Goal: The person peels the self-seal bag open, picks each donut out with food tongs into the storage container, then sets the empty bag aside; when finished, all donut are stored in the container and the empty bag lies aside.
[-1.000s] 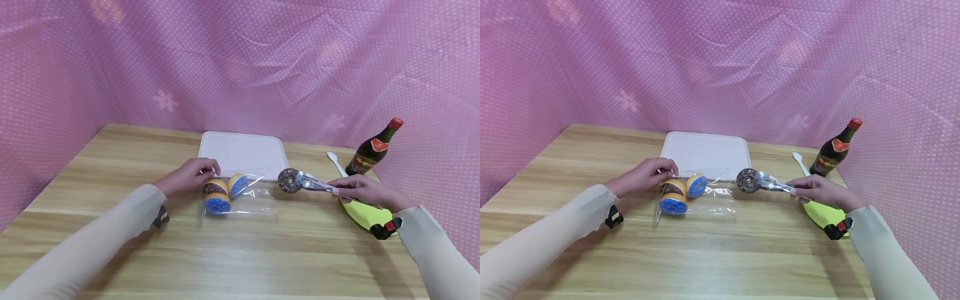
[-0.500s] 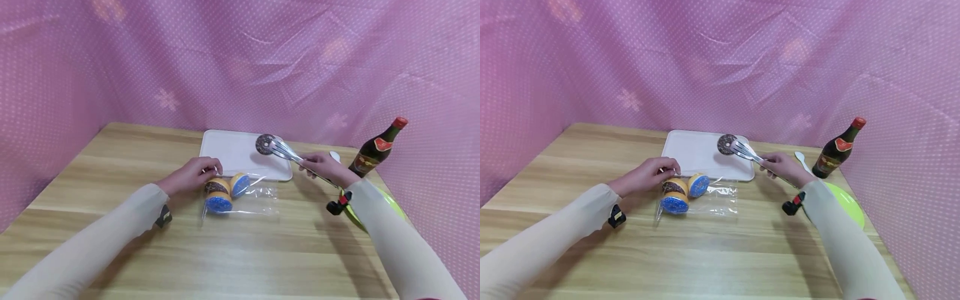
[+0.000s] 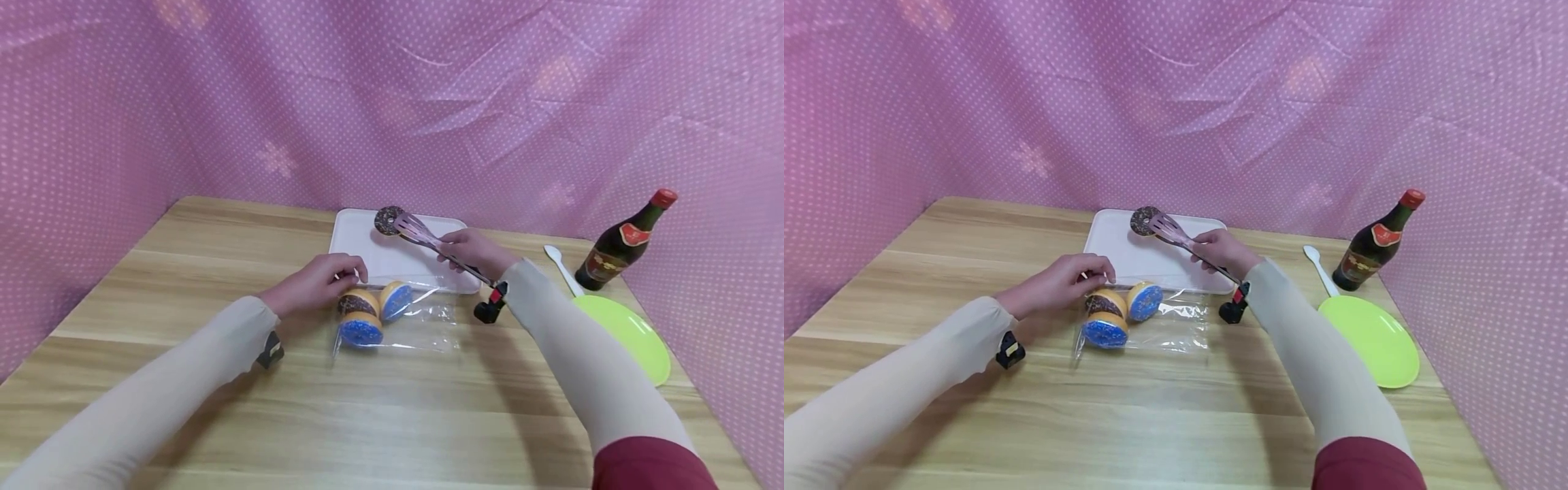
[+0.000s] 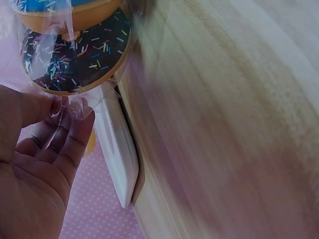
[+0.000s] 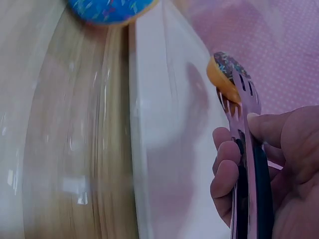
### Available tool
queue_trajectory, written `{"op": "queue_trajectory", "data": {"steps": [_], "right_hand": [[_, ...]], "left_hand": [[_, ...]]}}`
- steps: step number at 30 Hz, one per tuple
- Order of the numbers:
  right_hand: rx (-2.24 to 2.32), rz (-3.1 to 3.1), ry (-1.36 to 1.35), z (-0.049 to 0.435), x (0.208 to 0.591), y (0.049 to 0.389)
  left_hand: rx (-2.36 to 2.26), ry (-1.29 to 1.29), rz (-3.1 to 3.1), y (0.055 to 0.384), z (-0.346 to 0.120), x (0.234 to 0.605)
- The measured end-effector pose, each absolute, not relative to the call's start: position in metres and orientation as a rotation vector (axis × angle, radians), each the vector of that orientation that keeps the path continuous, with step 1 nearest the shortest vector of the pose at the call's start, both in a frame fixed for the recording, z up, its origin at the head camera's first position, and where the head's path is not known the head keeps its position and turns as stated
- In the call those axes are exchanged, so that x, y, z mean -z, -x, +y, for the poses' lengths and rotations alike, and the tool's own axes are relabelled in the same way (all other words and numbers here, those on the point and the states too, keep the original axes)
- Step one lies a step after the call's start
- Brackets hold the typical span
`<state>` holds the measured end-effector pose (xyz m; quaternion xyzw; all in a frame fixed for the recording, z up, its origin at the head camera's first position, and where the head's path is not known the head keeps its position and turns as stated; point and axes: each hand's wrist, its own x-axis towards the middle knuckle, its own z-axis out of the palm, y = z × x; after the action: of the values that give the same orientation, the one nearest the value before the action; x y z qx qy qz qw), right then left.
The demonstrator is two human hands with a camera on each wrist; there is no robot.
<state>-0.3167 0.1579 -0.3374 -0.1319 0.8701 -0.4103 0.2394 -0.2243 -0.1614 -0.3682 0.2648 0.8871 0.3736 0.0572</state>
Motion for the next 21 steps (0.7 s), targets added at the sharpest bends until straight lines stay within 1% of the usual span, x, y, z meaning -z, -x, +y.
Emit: {"op": "queue_trajectory", "data": {"steps": [10, 21], "right_hand": [[1.277, 2.328, 0.208, 0.118, 0.346, 0.327], [1.194, 2.32, 0.192, 0.101, 0.349, 0.328]], "left_hand": [[-1.139, -0.841, 2.704, 0.223, -0.16, 0.365], [-1.133, -0.856, 2.705, 0.224, -0.161, 0.366]]}}
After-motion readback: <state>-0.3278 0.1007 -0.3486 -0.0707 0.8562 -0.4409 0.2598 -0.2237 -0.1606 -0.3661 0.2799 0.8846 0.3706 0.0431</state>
